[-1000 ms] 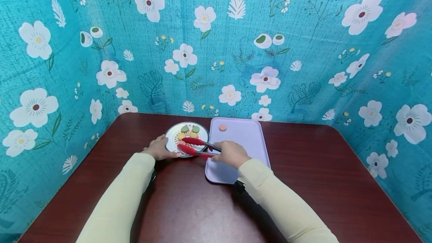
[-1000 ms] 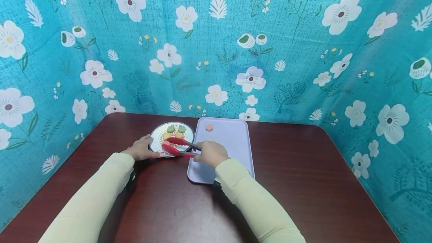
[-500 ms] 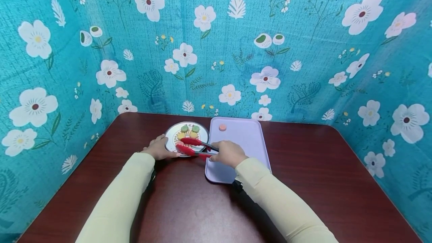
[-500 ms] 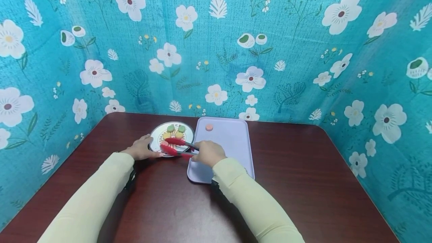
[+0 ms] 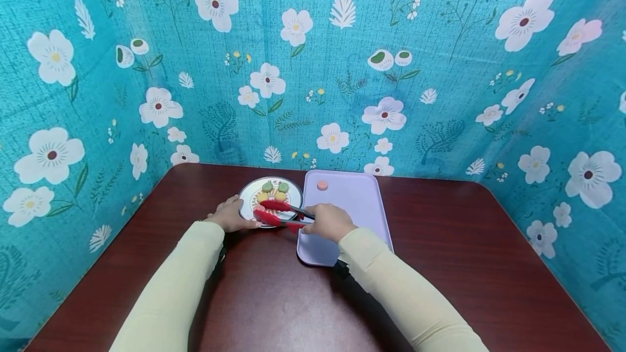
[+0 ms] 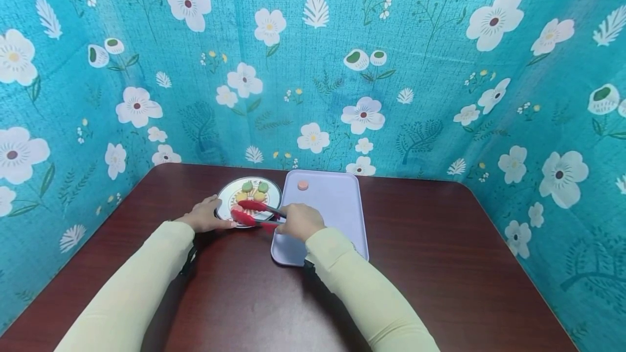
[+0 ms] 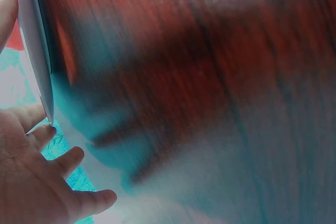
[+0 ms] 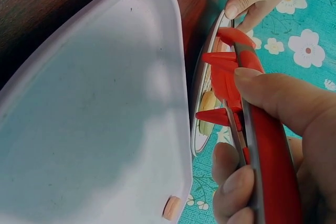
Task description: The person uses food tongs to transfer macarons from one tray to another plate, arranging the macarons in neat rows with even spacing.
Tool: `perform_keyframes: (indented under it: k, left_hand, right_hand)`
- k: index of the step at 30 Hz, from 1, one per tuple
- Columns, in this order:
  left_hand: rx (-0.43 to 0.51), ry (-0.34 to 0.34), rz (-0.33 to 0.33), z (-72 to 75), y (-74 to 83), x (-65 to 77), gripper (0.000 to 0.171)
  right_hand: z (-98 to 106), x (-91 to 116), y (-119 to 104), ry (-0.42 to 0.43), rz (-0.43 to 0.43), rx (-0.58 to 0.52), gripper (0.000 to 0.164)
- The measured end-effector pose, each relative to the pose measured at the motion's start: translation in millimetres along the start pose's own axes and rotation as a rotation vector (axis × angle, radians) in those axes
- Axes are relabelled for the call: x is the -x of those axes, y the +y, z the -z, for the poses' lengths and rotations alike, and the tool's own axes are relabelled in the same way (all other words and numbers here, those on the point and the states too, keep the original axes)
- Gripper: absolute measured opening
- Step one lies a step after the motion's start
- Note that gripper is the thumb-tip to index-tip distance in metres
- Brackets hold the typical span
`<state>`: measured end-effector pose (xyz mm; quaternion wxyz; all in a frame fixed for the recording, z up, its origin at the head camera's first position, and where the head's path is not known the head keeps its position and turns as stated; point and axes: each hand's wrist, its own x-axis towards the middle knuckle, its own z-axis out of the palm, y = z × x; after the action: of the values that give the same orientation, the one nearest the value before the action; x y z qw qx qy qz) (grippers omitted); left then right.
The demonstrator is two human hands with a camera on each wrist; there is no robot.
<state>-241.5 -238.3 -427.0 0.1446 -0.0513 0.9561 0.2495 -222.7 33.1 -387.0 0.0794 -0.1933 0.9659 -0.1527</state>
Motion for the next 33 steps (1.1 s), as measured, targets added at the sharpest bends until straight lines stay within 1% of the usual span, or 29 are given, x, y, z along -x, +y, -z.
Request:
perform_keyframes:
  k: [16,27,33]
  left_hand:
    - [-0.006,0.001,-0.002,0.5,0.9,0.1,0.102]
    - [-0.011,0.003,-0.007,-2.4,-3.3,-5.3,0.103]
    - [-0.01,0.01,-0.008,-3.3,-5.4,-7.4,0.103]
  right_hand:
    - [-0.1,-4.6,-1.0,-0.035,-0.016,-0.009,0.053]
    - [5.5,-7.2,-3.7,-0.054,0.004,-0.036,0.043]
    - [5.3,-7.8,-5.8,-0.054,0.017,-0.043,0.043]
